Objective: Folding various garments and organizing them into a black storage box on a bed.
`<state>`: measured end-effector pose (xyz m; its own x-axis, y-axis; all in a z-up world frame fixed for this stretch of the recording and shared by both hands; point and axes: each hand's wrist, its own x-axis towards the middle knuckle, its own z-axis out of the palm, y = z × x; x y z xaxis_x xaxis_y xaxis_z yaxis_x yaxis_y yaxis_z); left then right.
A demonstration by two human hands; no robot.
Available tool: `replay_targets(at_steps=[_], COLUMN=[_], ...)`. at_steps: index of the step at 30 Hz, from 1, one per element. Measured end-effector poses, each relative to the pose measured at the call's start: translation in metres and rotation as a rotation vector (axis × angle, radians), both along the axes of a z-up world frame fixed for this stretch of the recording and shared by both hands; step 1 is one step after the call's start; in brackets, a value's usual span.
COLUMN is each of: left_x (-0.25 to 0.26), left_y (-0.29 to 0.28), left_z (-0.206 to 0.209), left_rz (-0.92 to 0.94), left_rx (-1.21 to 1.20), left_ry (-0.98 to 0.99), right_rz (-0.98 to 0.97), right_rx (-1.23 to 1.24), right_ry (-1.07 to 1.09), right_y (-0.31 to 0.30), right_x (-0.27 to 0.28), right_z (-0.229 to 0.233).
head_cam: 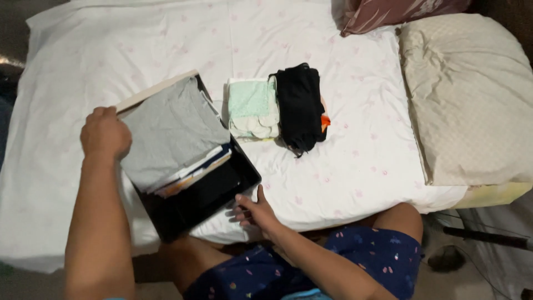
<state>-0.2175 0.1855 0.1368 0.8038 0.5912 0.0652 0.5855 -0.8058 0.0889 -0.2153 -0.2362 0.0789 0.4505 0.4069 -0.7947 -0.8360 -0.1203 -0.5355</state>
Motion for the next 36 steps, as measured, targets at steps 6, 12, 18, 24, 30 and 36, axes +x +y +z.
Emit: replay_targets(at_steps=[6,12,18,24,30,36], left_x=[0.033,0.054,0.058,0.028,-0.126,-0.172], left_y=[0.028,0.025,0.051,0.016,-0.075,-0.215], left_z=[-0.001,0.017,-0.032,-0.005,-0.066,-0.086], left_rz=[0.088,0.136,0.110,0.036,-0.009,0.197], left_rx=[-0.074,-0.236,-0.168,-0.097,-0.028,-0.212], left_ry=[0.334,0.456,0.353,0.472,-0.133,-0.316], right_rz=[-0.111,-0.038,-0.079,0.025,0.125,0.226], right_rx=[0.057,-0.091,-0.103,-0.105,-0.288,-0.315], right_ry=[0.011,0.005,0.019,-0.230,-0.613,-0.806], right_y=[0.009,0.021,0.018,-0.040,-0.100,-0.132], right_x=[0.011,0.016,0.020,0.095,0.177,0.209], right_z=[0.006,0.023,-0.004,-0.047,0.002,0.044])
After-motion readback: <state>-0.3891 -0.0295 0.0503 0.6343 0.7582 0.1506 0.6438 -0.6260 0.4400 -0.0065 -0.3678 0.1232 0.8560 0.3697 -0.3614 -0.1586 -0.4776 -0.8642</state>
